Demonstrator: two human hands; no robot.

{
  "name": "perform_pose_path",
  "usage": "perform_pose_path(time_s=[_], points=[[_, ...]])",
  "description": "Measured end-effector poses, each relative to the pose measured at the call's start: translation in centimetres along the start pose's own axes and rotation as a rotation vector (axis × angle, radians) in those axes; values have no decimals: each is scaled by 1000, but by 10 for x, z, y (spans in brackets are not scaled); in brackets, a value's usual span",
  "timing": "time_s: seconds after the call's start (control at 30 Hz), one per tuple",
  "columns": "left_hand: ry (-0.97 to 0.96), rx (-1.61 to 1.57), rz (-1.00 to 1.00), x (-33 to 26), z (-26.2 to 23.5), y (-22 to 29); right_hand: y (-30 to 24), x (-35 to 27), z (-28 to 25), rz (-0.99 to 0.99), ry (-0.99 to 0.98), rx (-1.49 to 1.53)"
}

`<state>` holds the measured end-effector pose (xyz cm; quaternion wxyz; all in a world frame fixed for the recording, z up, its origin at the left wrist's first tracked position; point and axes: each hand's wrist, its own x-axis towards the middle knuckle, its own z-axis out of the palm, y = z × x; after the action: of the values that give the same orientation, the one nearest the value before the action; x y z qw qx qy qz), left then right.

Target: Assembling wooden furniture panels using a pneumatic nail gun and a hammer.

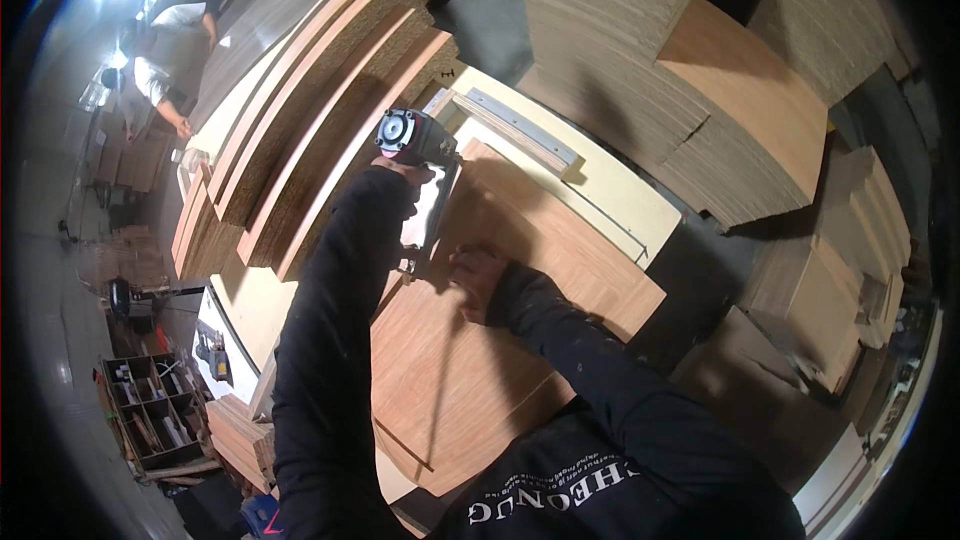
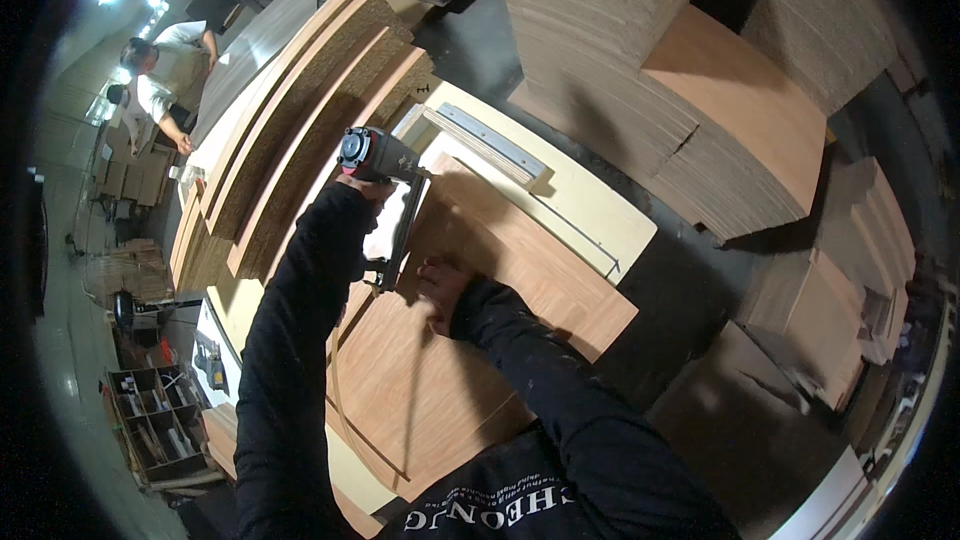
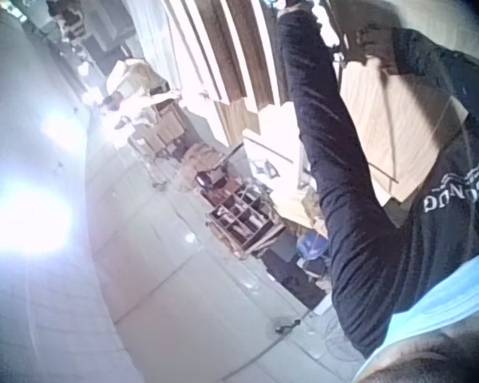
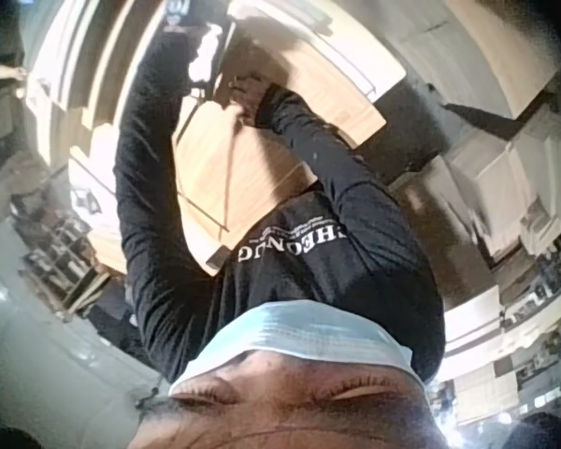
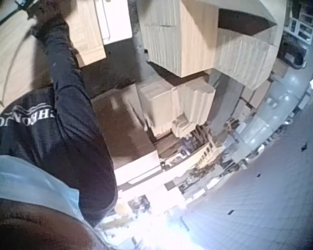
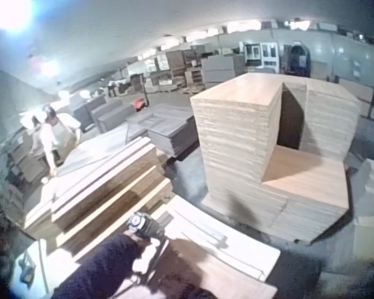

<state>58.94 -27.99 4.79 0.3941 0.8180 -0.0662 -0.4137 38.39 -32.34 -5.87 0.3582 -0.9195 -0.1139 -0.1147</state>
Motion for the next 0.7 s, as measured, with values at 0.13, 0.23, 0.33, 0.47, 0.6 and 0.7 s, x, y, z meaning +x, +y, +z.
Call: perform_pose_path(time_s=[0.13,0.23,0.33,0.47,0.6,0.7], points=[[-47,-190,88,-39,-16,-25,14,-4,20,-4,77,-94],[150,-20,113,-118,-53,-72,-9,19,12,-99,70,-50],[243,143,129,-175,-39,-92,27,6,24,-163,158,-171],[531,320,-38,-277,-53,-163,-10,13,-5,-51,154,-66],[865,240,-293,-380,-62,-275,-28,15,19,-64,81,-128],[1062,179,-597,-427,-62,-364,-39,6,37,40,6,-308]])
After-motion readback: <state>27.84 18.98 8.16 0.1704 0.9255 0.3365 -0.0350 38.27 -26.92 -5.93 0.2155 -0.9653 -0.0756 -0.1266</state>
